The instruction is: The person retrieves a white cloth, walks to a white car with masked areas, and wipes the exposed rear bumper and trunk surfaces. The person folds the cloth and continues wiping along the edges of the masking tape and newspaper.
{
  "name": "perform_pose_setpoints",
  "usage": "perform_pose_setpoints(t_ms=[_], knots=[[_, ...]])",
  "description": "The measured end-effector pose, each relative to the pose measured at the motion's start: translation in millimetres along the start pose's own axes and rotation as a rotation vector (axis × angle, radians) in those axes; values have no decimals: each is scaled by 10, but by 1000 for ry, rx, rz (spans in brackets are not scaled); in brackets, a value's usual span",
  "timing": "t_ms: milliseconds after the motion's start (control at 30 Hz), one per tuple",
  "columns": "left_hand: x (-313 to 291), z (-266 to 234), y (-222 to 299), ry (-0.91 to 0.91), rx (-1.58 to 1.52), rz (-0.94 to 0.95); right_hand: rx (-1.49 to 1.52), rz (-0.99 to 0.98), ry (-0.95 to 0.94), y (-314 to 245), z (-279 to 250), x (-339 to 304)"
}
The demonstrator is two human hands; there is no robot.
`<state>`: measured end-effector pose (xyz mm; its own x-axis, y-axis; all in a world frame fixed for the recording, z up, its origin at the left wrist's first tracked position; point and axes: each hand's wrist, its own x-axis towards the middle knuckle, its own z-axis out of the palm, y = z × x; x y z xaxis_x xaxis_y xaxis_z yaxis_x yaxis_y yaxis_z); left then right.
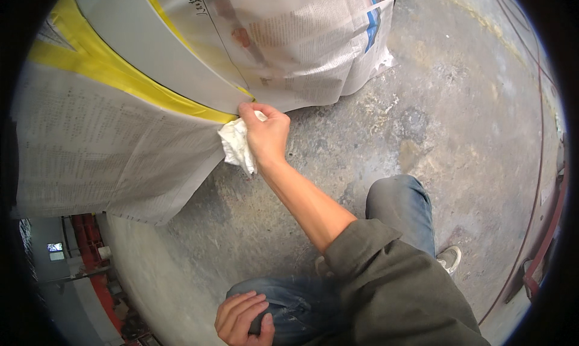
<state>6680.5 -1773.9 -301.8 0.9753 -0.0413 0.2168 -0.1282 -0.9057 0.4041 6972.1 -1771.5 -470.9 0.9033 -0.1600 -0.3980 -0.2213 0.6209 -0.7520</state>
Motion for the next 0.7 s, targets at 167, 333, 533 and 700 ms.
perform_pose_setpoints(t_ms=[167,333,533,700], knots=[[22,7,15,10,11,22,-48,6,14,59,-29,132],[-49,32,-57,-19,36,47,-81,45,-28,-1,-40,59],[26,50,6,-27,5,37,-185,-11,-8,89,-146,97],[170,68,70,-138,-78,-48,102,317,62,102,-391,-1]])
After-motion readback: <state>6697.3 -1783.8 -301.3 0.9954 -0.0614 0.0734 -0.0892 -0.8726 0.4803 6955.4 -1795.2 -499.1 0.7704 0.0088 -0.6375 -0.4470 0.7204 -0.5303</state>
